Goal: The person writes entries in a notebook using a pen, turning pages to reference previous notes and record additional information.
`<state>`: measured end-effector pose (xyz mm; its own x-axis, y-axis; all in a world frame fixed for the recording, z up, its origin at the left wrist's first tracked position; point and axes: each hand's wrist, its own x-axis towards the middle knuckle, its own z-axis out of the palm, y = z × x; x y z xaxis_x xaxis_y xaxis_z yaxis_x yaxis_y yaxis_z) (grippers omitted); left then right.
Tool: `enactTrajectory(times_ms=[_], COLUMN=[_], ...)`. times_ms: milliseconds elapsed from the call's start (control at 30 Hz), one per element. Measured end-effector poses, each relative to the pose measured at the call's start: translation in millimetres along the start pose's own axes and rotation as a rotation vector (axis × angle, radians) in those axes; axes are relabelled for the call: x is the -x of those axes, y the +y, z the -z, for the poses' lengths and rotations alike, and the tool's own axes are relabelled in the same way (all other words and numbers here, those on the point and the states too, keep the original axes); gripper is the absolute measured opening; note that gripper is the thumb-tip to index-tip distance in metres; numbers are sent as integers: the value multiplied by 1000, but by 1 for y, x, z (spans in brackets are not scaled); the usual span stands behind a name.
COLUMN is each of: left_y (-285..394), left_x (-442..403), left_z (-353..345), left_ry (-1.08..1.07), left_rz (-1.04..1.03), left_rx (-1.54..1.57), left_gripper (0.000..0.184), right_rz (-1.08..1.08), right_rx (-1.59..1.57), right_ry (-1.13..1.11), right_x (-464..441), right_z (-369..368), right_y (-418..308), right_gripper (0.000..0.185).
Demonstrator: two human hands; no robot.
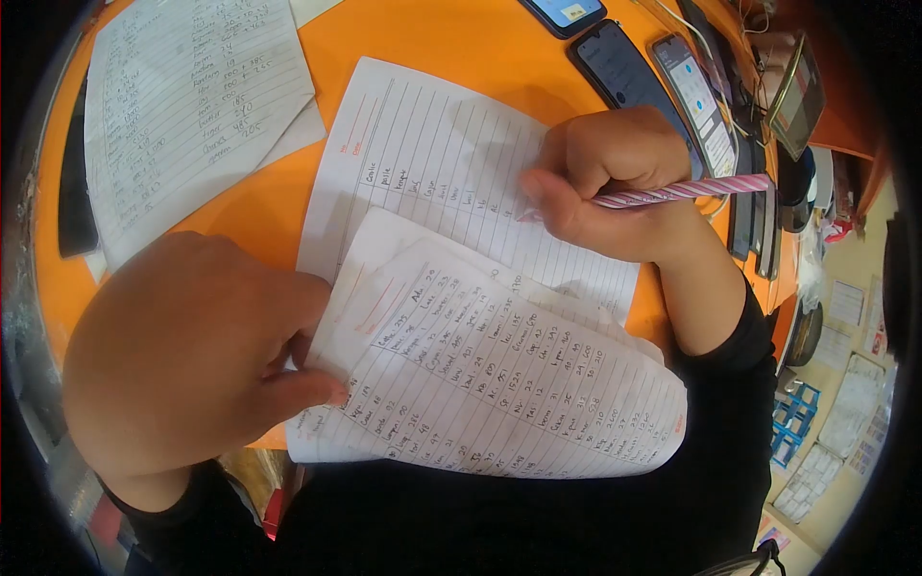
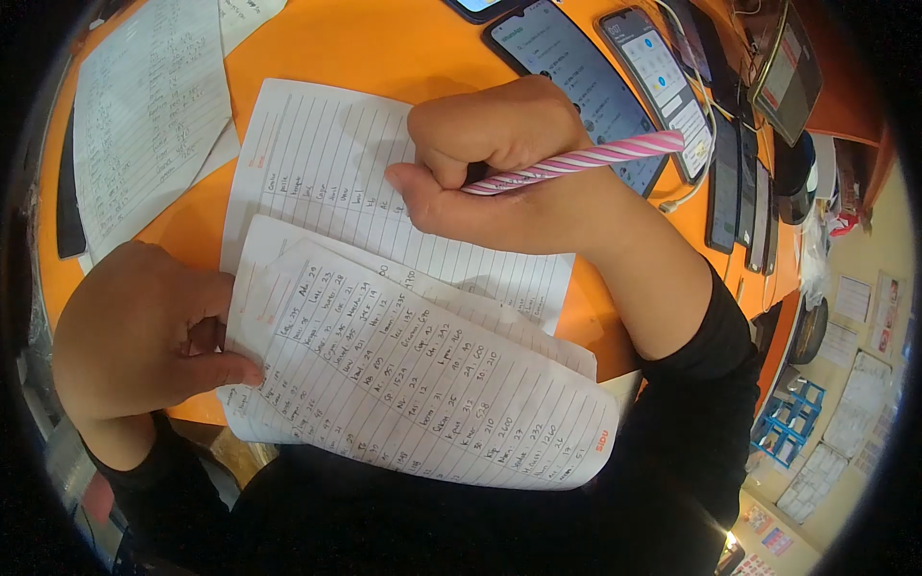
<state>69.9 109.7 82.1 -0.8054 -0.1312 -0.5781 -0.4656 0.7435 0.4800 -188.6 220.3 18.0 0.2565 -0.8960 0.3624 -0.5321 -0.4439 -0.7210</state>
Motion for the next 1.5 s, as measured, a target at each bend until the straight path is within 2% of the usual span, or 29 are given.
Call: enactTrajectory(times_ms=[200,400,1100,1300,1500], left_y=[0,2,1,-1,0], left_x=[-1,0,-2,-3,-3], left_z=[1,2,2,0,1], left_ry=[-8,4,-28,-24,-28], left_rz=[2,-15,3,-9,3], left_rx=[-1,-5,-2,-6,7], left_gripper=[31,30,31,32,31], right_rz=[34,1,0,34,54], right_rx=[61,-20,-16,118,103], right_ry=[-92,-15,-15,-115,-22], right_x=[-1,0,1,0,-1], right_z=[7,1,2,10,3], right_y=[1,1,2,2,0], right_gripper=[38,39,40,37,39])
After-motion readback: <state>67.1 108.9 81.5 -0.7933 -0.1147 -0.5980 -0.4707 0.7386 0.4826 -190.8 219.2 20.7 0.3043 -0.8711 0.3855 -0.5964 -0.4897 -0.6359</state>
